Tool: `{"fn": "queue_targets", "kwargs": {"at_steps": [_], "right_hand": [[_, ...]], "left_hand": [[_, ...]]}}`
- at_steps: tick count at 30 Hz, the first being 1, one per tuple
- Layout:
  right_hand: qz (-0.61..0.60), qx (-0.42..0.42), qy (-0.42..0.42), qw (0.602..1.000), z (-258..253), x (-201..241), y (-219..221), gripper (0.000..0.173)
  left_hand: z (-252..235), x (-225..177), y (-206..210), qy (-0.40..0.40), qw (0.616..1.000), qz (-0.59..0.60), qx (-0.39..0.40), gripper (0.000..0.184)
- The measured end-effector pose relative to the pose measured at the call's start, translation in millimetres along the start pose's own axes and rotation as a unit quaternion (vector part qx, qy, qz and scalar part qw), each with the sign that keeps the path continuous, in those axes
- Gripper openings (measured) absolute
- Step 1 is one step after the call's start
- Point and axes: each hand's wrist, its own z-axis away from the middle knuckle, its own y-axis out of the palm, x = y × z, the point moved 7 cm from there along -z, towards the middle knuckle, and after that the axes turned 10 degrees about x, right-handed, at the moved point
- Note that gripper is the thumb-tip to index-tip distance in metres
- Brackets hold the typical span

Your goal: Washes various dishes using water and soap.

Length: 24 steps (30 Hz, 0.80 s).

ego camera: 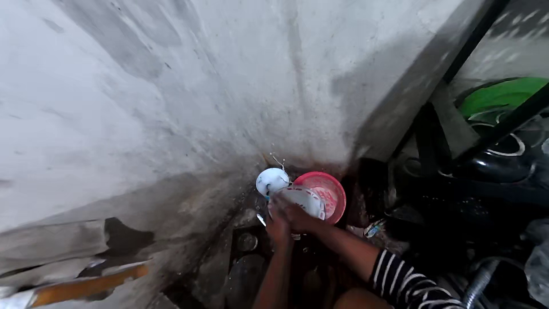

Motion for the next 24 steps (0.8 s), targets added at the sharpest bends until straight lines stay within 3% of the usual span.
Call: {"fn": "queue_targets", "kwargs": {"at_steps": [2,4,7,9,12,14,16,17,19,21,24], "right_hand": [[-0.024,0.099,-0.009,0.995,14,24,2,0.051],[0.05,0.134,-0.019,0.99,34,26,-5,0.044],[0.168,0.016,0.029,0.985,44,-11,-33,0.048],[0.183,-0.024,0.07,0.98,28,-29,-36,0.06],[0.061,-0.052,0.0,0.997,1,-11,-6,0.062],[-0.022,0.006,-0.067,0.997,5,17,5,0.055],[0.03,0.087,-0.088,0.992,21,31,4,0.047],[0.086,0.086,-0.094,0.988,30,28,-1,0.043],[0.157,0.032,-0.039,0.986,42,8,-25,0.046],[0.153,-0.027,0.032,0.987,36,-20,-51,0.061],[-0.023,-0.101,0.036,0.994,6,-38,-98,0.074]], "left_hand": [[-13,2,-9,-0.04,0.998,0.057,0.003,0.067],[-26,0,-29,-0.021,0.999,0.036,0.012,0.062],[-24,-6,-39,0.069,0.996,-0.056,-0.009,0.051],[-7,-7,-24,0.096,0.988,-0.122,-0.008,0.051],[-5,-5,-4,0.075,0.994,-0.077,-0.008,0.055],[-13,-6,-10,0.008,0.999,0.006,-0.03,0.064],[-26,-8,-30,-0.006,1.0,-0.003,-0.026,0.061],[-31,-10,-42,0.001,0.999,-0.043,-0.025,0.058],[-37,-13,-58,0.018,0.989,-0.145,-0.029,0.056],[-30,-15,-56,0.018,0.978,-0.209,-0.008,0.051],[-15,-32,-39,0.078,0.958,-0.275,0.02,0.049]]}}
